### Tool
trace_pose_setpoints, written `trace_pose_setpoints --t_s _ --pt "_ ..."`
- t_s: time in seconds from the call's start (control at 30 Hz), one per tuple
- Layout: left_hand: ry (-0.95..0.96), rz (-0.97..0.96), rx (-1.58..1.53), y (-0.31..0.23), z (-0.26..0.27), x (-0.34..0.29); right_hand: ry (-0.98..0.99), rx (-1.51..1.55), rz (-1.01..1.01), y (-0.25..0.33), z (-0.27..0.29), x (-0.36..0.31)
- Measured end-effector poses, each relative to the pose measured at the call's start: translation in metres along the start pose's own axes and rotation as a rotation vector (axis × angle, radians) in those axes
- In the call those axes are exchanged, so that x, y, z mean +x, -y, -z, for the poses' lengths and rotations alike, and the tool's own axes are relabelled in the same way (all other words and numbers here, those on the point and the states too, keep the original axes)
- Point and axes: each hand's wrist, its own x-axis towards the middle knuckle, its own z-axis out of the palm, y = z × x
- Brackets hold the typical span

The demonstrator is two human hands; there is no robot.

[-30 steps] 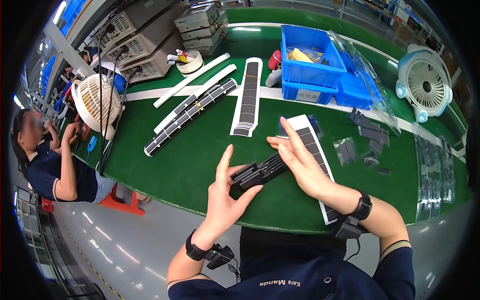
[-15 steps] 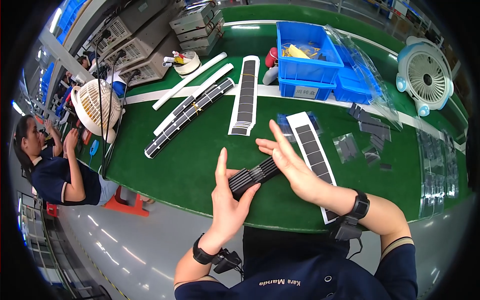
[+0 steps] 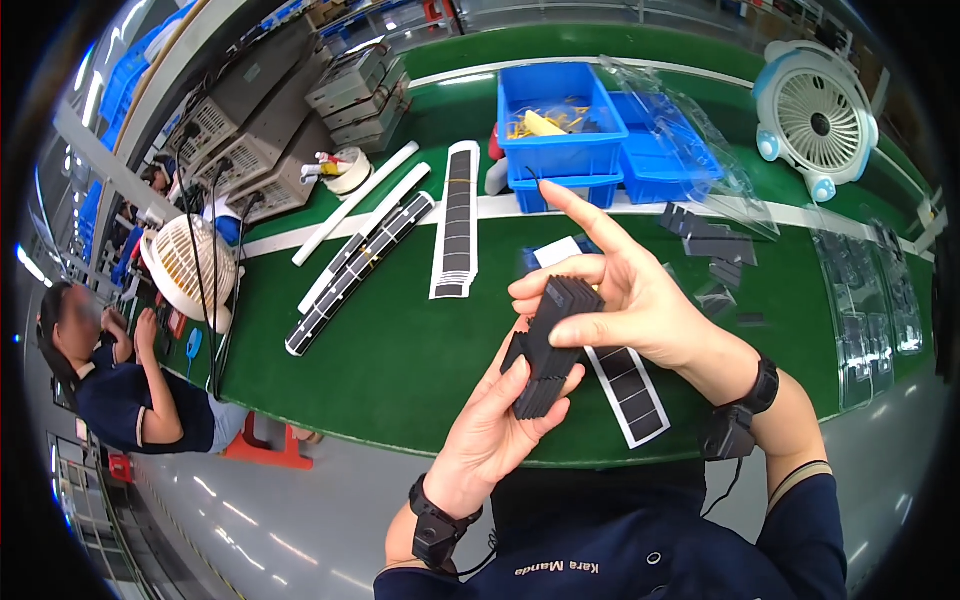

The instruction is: Applying labels and protective films to plastic electronic housing parts at a factory workbench.

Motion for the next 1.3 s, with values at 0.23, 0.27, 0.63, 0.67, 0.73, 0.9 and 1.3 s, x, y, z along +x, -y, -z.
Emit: trace_pose_setpoints --t_s 0.23,0.27,0.63,0.67,0.73,0.9,1.3 --pt "-0.028 0.022 -0.294 0.008 0.008 0.017 -0.190 0.073 -0.119 -0.010 0.014 0.003" --pt "-0.041 0.039 -0.335 0.009 0.008 0.018 -0.199 0.047 -0.154 -0.012 0.017 0.003" --pt "-0.174 -0.009 -0.281 0.009 0.006 0.022 -0.171 0.129 -0.206 -0.022 0.026 0.007" --pt "-0.174 -0.003 -0.284 0.008 0.007 0.021 -0.170 0.130 -0.207 -0.022 0.026 0.007" --pt "-0.173 -0.005 -0.281 0.008 0.007 0.021 -0.176 0.134 -0.195 -0.022 0.025 0.007" --pt "-0.256 -0.129 0.030 0.000 0.005 0.012 -0.215 0.077 -0.113 -0.025 0.021 0.008" --pt "-0.571 -1.167 2.505 -0.138 0.049 -0.062 -0.169 -0.059 0.075 0.003 -0.004 -0.007"
